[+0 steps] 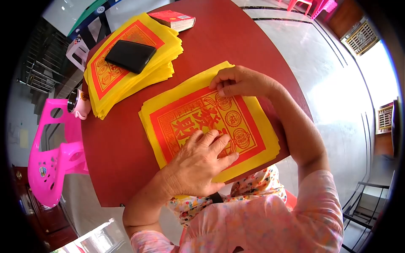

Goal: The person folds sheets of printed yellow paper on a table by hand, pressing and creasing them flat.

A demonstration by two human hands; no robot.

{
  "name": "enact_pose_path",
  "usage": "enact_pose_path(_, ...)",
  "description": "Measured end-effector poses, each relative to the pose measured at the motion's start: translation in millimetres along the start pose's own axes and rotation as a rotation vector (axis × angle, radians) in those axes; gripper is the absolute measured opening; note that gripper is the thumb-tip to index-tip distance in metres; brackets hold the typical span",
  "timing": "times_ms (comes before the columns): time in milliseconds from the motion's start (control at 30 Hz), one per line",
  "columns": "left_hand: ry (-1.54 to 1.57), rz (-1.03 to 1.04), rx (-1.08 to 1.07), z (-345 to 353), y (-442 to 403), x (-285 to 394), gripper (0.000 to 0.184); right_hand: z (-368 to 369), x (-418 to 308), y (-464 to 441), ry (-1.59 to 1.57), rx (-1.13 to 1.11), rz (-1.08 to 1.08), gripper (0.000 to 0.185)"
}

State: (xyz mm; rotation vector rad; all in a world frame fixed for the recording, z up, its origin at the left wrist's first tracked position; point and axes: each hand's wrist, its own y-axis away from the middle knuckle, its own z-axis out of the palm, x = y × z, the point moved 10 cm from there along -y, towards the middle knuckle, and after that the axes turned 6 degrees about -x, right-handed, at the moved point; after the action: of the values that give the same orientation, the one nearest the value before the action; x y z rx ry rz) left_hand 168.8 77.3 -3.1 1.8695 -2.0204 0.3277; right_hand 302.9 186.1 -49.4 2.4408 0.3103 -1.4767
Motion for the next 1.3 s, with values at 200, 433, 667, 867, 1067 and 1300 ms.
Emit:
enact_pose_path(200, -0.017, -0.014, -0.011, -1, -1, 0, 0.061, 0, -1, -1, 0.0, -0.014, -0.022, 0.027)
enact_pose_path(433, -0.001, -0.005, -0.01, 0, 0, -2, 0.06, 1, 3, 0, -0.045, -0.033, 0.035, 0.025)
enact_pose_path(667, 0.03, 0.002, -0.025, -4, 1, -1, 0.057, 2, 0, 0, -0.046, -0.054, 0.015, 0.025)
enact_pose_path(867, 0.083, 0.001, -0.044, -17, 11, -6, 0.062, -1, 0, 0, -0.06, -0.024, -0.04, 0.028)
enact_pose_path(1067, 0.406, -0.065, 0.069, -47, 39, -56, 0.022, -3, -3, 3, -0.016, -0.036, 0.046, 0.03)
enact_pose_path(1300, 0.621, -0.36, 0.259, -55, 56, -107, 0.013, -14, 11, 8, -0.288, 0.045, 0.054, 0.062)
